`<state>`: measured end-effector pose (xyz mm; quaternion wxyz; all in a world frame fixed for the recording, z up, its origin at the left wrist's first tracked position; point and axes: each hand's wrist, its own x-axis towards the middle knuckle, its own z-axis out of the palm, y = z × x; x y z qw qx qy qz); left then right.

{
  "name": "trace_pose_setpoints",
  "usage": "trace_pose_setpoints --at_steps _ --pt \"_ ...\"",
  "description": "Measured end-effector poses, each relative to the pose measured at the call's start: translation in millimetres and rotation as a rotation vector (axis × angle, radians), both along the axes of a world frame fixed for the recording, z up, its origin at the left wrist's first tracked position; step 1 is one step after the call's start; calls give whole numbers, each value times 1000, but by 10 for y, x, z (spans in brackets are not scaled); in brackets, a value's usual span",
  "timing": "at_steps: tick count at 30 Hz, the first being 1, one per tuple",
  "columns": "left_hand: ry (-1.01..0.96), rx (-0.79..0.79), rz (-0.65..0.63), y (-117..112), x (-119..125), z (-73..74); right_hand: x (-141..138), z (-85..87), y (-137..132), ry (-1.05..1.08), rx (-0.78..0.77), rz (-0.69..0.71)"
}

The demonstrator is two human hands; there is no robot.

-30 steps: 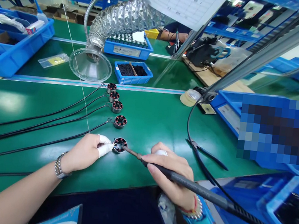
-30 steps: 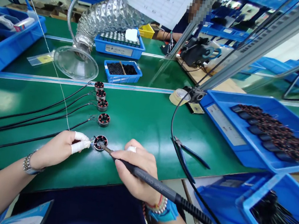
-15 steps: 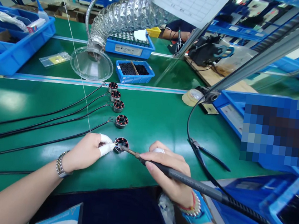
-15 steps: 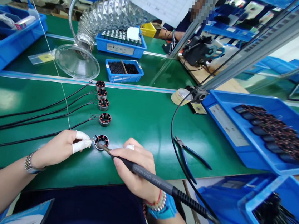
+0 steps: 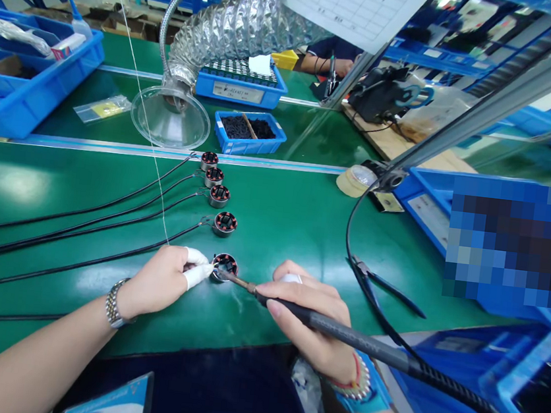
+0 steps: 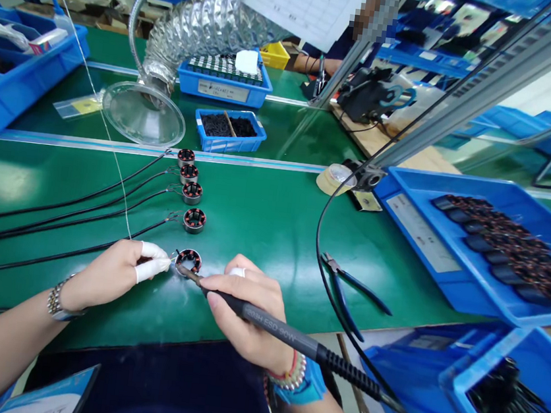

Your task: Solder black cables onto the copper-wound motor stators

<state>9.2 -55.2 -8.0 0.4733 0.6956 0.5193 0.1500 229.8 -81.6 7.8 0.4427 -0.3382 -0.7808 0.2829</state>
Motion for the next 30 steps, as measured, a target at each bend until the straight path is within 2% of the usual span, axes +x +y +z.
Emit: trace_pose_setpoints --at_steps 9,30 --pt "-8 -10 6 -7 6 -12 24 52 11 15 28 7" --pt "15 -30 -4 -12 8 8 13 26 -2 20 18 15"
